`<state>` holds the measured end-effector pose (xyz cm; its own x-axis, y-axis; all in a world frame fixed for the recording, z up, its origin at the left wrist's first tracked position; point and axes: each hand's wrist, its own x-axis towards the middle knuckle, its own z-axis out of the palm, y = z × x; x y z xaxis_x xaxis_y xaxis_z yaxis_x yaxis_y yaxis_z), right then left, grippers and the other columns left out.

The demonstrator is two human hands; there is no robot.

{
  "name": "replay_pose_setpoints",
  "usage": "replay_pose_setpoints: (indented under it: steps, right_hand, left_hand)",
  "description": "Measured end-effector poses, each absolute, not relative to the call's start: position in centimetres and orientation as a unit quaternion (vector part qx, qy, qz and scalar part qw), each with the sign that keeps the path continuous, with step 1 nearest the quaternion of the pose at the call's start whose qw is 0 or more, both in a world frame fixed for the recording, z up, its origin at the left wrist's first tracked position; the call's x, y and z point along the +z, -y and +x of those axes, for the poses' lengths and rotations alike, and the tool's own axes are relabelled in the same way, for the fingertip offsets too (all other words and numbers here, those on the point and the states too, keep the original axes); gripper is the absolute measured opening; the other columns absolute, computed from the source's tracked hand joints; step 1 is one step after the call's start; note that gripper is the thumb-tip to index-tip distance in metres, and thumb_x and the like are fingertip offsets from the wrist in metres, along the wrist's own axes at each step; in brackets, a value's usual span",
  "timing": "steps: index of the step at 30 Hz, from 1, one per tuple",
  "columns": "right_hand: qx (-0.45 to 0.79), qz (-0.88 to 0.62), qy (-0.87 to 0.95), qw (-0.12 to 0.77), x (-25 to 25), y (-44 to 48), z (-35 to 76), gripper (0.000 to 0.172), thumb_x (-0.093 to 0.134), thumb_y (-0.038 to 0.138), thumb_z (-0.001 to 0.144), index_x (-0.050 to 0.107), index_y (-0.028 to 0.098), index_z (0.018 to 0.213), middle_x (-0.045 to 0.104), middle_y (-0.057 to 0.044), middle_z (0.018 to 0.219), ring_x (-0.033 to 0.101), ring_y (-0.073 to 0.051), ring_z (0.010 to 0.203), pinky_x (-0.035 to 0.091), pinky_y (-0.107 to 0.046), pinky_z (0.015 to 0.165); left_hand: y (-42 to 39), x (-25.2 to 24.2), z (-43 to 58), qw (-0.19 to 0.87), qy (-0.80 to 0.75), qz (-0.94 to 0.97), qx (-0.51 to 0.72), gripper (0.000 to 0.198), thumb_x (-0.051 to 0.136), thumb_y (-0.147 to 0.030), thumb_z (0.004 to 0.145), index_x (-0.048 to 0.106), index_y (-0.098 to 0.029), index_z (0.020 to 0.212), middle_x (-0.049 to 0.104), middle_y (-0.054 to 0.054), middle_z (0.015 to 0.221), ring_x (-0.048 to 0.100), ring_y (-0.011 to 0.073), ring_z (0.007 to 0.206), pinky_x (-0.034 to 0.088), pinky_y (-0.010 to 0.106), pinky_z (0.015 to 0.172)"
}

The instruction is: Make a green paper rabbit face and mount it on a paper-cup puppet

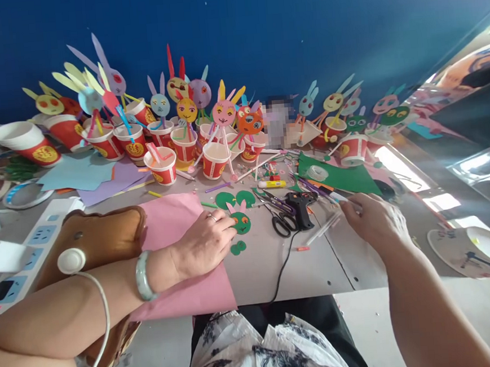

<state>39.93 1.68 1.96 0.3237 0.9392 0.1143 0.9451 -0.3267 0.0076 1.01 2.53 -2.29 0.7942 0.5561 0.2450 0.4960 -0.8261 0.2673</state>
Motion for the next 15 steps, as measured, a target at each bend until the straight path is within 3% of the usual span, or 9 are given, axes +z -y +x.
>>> replay_pose_setpoints:
  steps: [7, 12, 15]
  right_hand:
    - [-0.055, -0.820, 0.570, 0.003, 1.6, -2.4, 40.7, 0.034, 0.059, 0.040, 0.090, 0.074, 0.016, 0.109, 0.072, -0.019, 0.103, 0.064, -0.031, 0.090, 0.042, -0.043, 0.081]
    - [-0.018, -0.705, 0.702, 0.104, 2.4, -6.3, 38.5, 0.034, 0.055, 0.037, 0.093, 0.076, 0.013, 0.105, 0.075, -0.016, 0.101, 0.066, -0.023, 0.084, 0.045, -0.034, 0.078]
    - [0.000, -0.674, 0.734, 0.080, 2.1, -10.5, 37.0, 0.030, 0.057, 0.032, 0.091, 0.079, 0.016, 0.103, 0.077, -0.013, 0.100, 0.066, -0.022, 0.083, 0.045, -0.032, 0.075]
  left_hand:
    - [-2.7, -2.4, 1.0, 0.084, -0.258, 0.952, 0.144, 0.015, 0.053, -0.014, 0.094, 0.066, -0.017, 0.086, 0.068, 0.008, 0.093, 0.053, 0.0246, 0.095, 0.038, 0.038, 0.078]
    - [-2.8, -2.6, 1.0, 0.086, -0.250, 0.953, 0.146, 0.015, 0.051, -0.011, 0.093, 0.062, -0.018, 0.085, 0.068, 0.006, 0.093, 0.053, 0.0245, 0.094, 0.035, 0.038, 0.075]
    - [-2.7, -2.5, 1.0, 0.094, -0.253, 0.953, 0.139, 0.015, 0.051, -0.008, 0.091, 0.061, -0.018, 0.085, 0.069, 0.005, 0.093, 0.054, 0.0243, 0.094, 0.035, 0.039, 0.076]
